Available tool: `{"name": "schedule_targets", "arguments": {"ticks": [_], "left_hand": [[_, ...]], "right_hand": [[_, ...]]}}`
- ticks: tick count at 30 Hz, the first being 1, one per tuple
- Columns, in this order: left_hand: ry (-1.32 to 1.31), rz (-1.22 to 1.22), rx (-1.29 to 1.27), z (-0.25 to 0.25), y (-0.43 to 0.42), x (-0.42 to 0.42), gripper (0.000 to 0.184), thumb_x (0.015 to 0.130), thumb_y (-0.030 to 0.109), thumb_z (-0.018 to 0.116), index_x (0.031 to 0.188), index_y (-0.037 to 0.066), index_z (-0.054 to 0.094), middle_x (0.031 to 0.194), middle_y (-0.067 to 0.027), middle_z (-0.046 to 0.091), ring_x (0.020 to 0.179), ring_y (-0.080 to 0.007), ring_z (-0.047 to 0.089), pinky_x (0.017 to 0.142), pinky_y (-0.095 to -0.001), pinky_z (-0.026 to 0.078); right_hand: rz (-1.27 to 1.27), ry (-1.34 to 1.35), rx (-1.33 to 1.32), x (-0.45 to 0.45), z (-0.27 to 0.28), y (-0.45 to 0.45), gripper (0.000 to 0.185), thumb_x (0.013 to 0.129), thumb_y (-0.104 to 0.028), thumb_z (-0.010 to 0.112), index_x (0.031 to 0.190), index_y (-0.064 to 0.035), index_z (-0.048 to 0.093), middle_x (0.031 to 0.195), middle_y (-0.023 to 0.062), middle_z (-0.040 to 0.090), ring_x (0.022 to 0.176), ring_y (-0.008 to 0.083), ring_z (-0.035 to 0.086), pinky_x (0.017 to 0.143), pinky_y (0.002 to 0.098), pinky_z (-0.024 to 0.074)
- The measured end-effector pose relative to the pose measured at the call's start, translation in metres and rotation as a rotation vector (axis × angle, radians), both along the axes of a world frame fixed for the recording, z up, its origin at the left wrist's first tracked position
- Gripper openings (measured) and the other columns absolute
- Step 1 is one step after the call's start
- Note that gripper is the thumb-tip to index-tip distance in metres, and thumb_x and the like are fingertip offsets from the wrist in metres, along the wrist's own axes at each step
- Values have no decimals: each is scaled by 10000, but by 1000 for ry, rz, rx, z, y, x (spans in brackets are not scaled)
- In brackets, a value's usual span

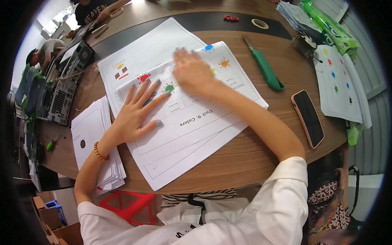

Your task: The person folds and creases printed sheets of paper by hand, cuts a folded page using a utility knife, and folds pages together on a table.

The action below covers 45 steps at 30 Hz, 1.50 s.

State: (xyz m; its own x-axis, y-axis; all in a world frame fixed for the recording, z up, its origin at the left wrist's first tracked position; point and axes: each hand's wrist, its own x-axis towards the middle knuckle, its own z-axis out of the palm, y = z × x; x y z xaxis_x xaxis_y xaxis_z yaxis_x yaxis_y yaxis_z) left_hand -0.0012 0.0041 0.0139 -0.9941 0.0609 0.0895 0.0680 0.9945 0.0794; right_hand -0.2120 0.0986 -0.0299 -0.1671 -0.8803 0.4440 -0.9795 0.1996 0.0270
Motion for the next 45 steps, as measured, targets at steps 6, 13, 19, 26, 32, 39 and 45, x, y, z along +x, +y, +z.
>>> {"name": "schedule_targets", "arguments": {"ticks": [6, 13, 19, 26, 32, 39, 45], "left_hand": [[7, 22, 10, -3, -1, 0, 584, 821, 433, 408, 1362, 224, 349, 1458, -101, 206, 1357, -304, 116, 1090, -498, 4], [53, -9, 11, -4, -3, 2, 586, 819, 416, 462, 1365, 242, 338, 1435, -127, 250, 1335, -331, 179, 1087, -506, 58], [57, -37, 81, -8, -6, 1, 598, 805, 382, 462, 1351, 158, 363, 1446, -149, 217, 1334, -335, 181, 1090, -444, 137], [-19, -43, 167, -11, -12, 4, 550, 812, 378, 519, 1265, 72, 452, 1370, -199, 338, 1296, -354, 257, 1071, -441, 186], [87, -68, 107, -7, -4, 2, 566, 800, 248, 518, 1328, 94, 385, 1411, -170, 280, 1317, -336, 223, 1081, -416, 169], [17, -30, 145, -13, -9, 1, 579, 818, 381, 502, 1349, 198, 361, 1420, -154, 270, 1305, -331, 253, 1077, -433, 186], [85, -23, 74, -6, -3, 1, 600, 809, 379, 455, 1368, 195, 333, 1442, -144, 230, 1328, -334, 197, 1093, -434, 152]], "right_hand": [[-241, -173, 41, -49, 12, 39, 499, 890, -213, 288, 1281, 88, 365, 1337, 224, 380, 1269, 295, 348, 1073, 419, 207], [-310, 9, 205, -26, 15, 27, 496, 893, -230, 293, 1275, 74, 384, 1362, 195, 361, 1282, 279, 332, 1064, 451, 207], [-8, -102, 278, 26, 33, -12, 468, 874, -186, 321, 1259, 65, 414, 1370, 171, 361, 1296, 298, 304, 1048, 491, 221], [112, -27, 456, 87, 47, -59, 505, 883, -236, 300, 1285, 56, 387, 1387, 179, 329, 1327, 291, 238, 1068, 509, 162], [198, -185, 496, 131, 45, -91, 561, 929, -341, 223, 1336, 36, 307, 1434, 144, 247, 1354, 258, 158, 1083, 496, 117], [198, -169, 482, 45, 32, -56, 469, 930, -298, 351, 1345, -81, 325, 1430, 209, 201, 1346, 328, 154, 1051, 547, 172], [-306, -306, 505, -61, 51, 35, 453, 926, -200, 349, 1358, -72, 305, 1450, 180, 169, 1349, 326, 140, 1059, 524, 165]]}}
